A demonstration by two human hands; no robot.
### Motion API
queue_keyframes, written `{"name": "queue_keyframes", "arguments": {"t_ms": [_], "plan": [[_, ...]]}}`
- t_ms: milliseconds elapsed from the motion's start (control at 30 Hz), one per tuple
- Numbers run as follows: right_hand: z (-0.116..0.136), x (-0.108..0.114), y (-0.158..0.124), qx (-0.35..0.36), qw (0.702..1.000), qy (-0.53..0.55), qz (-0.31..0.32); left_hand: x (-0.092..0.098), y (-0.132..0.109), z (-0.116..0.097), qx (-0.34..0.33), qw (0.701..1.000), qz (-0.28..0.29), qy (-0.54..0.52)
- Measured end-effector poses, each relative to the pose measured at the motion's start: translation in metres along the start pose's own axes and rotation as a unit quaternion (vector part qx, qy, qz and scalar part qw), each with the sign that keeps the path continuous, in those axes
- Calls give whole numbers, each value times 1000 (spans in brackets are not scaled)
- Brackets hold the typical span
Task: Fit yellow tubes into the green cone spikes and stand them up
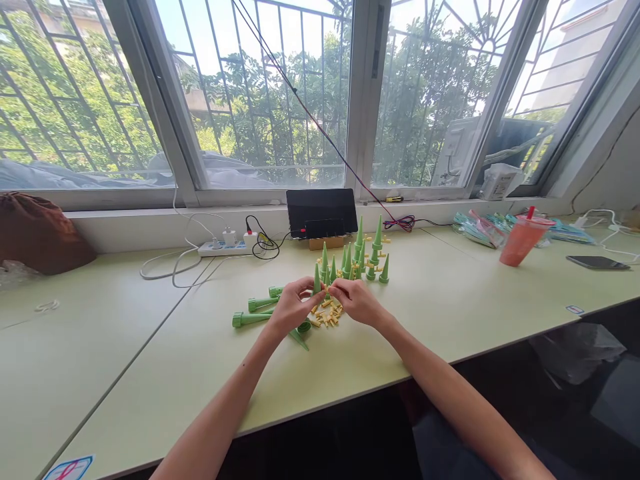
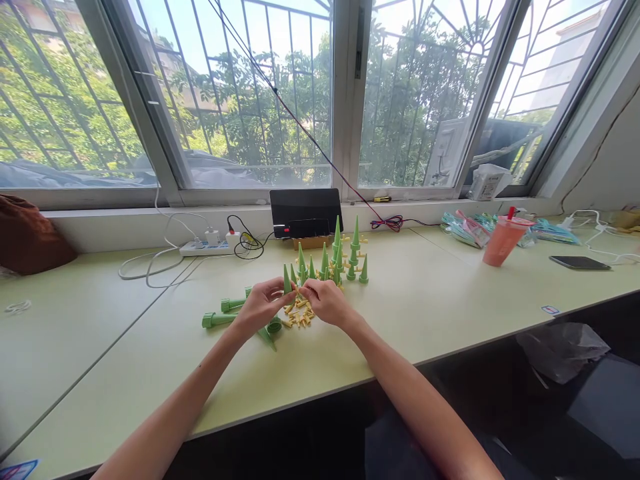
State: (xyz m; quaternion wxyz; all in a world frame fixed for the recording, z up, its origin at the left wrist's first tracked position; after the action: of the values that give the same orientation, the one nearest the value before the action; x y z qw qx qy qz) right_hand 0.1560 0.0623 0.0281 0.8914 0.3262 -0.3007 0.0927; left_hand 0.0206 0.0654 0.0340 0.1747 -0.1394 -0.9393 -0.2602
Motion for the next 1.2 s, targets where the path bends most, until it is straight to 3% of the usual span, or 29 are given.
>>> {"name": "queue_keyframes", "arguments": {"t_ms": [167,333,633,700,800,900,967,1100,1200], "plan": [[6,12,-1,-6,998,21,-58,-1,-1,-7,-32,995,-25,87],[16,12,-3,22,997,53,-47,-7,-3,-11,-73,982,-14,175],[21,10,-2,52,997,45,-42,-12,-5,-12,-86,978,4,187],[20,15,-4,48,995,43,-81,-9,-5,-17,-93,980,-9,176],[16,34,-12,34,975,39,-217,-1,-6,-25,-104,981,-50,158],[10,58,-26,3,923,16,-384,5,-6,-29,-107,980,-82,146],[6,69,-34,-21,888,-9,-460,7,-6,-29,-109,979,-93,144],[2,81,-38,-37,854,-70,-515,7,-7,-28,-118,977,-103,147],[-3,82,-32,-50,862,-110,-492,6,-7,-29,-123,976,-105,148]]}}
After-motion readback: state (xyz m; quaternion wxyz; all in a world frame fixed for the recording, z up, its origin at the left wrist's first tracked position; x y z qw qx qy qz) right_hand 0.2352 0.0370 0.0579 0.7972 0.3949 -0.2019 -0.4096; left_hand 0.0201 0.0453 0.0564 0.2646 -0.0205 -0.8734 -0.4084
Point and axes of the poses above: each hand's wrist, its own y-axis towards the middle knuckle, its own x-axis out of the back of the hand, z = x × y, the point moved 7 cm from there along y, towards the middle knuckle
